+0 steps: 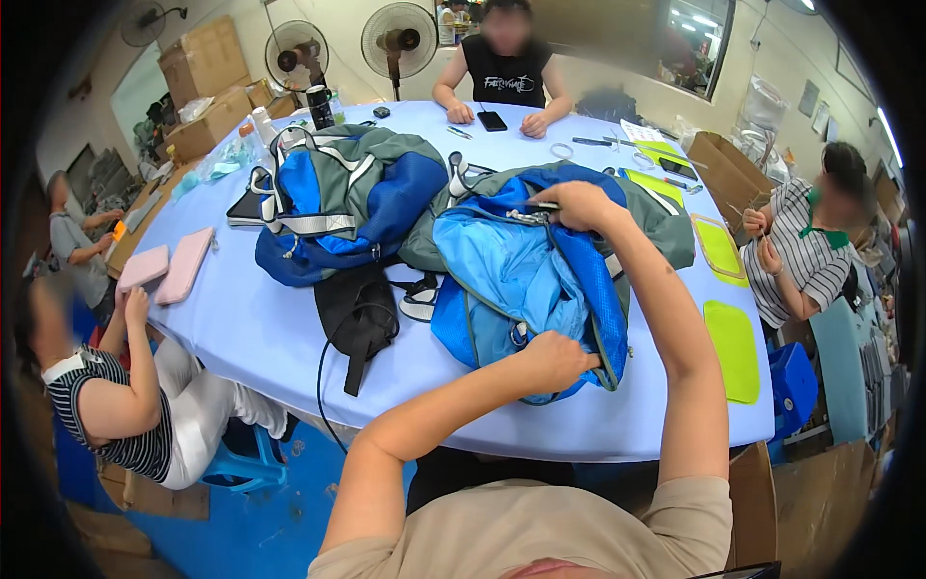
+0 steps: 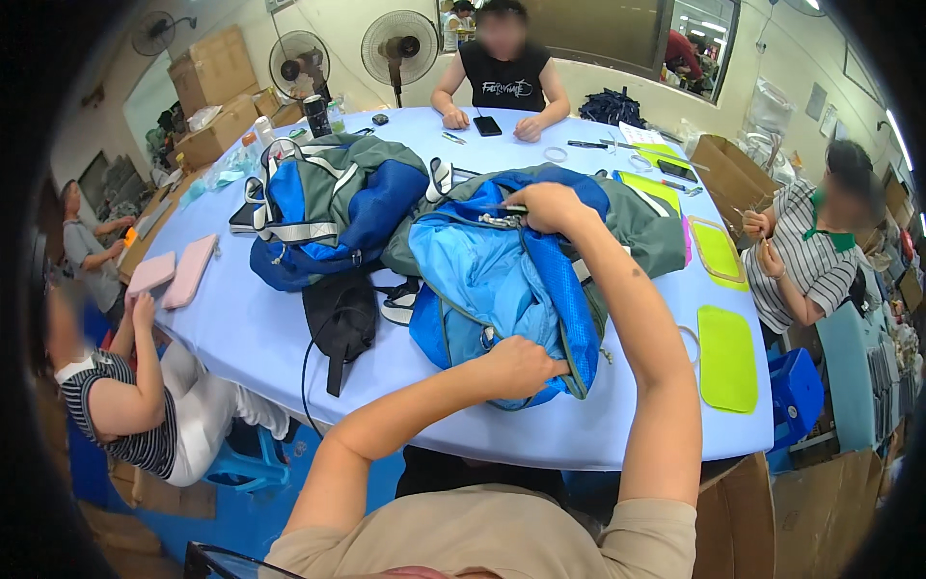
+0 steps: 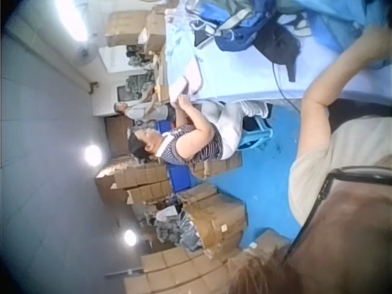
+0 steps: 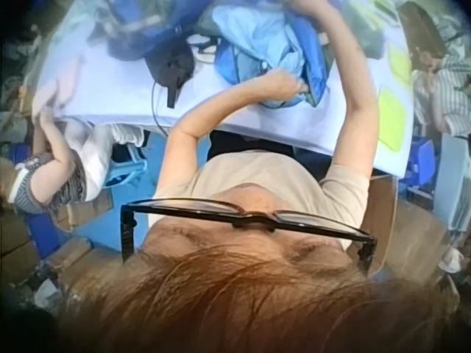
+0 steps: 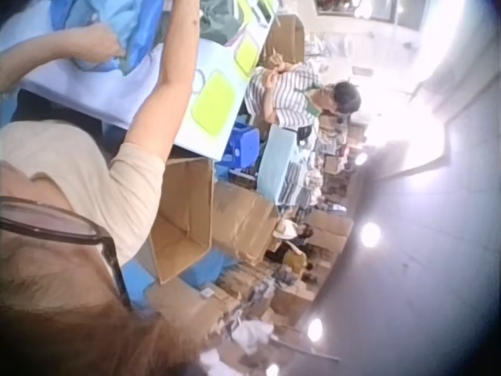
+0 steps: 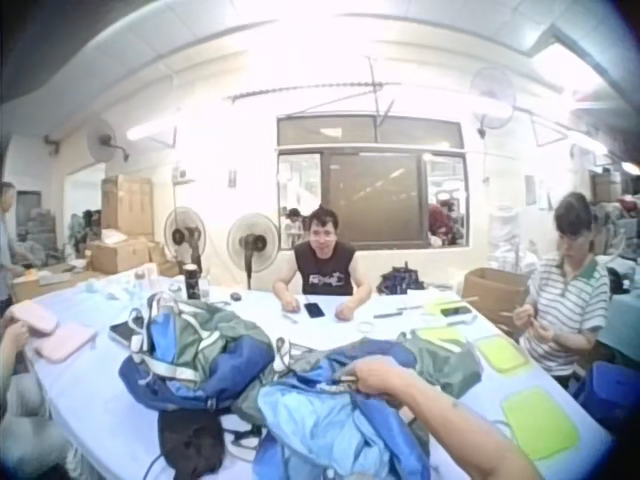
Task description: The person uses a small knife to cut threads and trim excess fabric on blue and green backpacks. They repeatedly open and close zippers, adjust straps, and inspect seams while working at a table with other workers nearby.
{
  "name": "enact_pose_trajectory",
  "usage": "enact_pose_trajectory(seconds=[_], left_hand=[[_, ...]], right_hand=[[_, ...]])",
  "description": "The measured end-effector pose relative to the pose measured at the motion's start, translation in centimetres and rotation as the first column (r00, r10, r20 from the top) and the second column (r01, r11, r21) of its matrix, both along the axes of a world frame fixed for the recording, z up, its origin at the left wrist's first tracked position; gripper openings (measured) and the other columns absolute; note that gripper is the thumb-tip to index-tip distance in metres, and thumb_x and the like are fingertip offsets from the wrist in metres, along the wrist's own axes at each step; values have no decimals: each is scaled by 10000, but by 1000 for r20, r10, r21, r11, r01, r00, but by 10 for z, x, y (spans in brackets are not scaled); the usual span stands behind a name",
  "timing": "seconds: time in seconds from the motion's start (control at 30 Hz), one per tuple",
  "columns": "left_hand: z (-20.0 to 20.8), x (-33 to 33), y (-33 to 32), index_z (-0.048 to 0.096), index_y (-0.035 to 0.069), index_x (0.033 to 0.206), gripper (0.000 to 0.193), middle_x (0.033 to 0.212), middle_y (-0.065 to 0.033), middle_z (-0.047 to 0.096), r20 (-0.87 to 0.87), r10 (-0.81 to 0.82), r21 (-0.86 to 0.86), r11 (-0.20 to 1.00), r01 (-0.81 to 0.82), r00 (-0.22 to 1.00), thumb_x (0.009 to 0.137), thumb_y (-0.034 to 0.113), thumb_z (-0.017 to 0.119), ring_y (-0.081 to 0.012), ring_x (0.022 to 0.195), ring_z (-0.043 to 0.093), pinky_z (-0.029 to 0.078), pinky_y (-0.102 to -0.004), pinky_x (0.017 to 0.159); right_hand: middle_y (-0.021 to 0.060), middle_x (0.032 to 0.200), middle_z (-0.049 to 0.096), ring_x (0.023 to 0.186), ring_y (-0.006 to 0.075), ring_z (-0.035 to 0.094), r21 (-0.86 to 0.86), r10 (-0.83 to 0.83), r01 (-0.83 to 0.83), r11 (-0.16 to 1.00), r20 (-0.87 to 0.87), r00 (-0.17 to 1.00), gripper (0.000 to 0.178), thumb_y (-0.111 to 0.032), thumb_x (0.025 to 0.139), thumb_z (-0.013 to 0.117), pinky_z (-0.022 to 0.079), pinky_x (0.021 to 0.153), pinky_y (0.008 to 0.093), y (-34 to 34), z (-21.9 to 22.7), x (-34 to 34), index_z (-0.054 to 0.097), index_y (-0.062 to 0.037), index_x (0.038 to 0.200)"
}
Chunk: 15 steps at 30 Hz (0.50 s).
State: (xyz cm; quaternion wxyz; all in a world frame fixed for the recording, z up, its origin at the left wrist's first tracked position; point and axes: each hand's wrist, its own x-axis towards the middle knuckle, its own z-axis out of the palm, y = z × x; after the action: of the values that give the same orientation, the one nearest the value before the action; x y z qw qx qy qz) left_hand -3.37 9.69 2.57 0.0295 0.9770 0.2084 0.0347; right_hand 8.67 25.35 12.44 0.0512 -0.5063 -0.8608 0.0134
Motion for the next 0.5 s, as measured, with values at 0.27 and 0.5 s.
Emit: enact_pose_trajectory(seconds=[0.27,0.5], left_hand=[[4,-31,-1,529,212,1151,449,658,-79,607,259,-5,-69,997,24,966,718,243,645,-280,584,599,460,-390,497],[78,-81,40,614,67,832,270,735,-85,537,677,-73,109,994,-2,733,580,101,701,-288,748,561,459,-382,621]], right_hand=[[84,984,620,927,189,559,-161,118,-226,961,-501,858,334,-86,704,655,405,869,300,12,-29,32,602,-42,1031],[57,923,626,762,129,582,142,85,168,975,-947,309,241,-161,829,607,465,674,254,19,74,144,597,-51,1044]])
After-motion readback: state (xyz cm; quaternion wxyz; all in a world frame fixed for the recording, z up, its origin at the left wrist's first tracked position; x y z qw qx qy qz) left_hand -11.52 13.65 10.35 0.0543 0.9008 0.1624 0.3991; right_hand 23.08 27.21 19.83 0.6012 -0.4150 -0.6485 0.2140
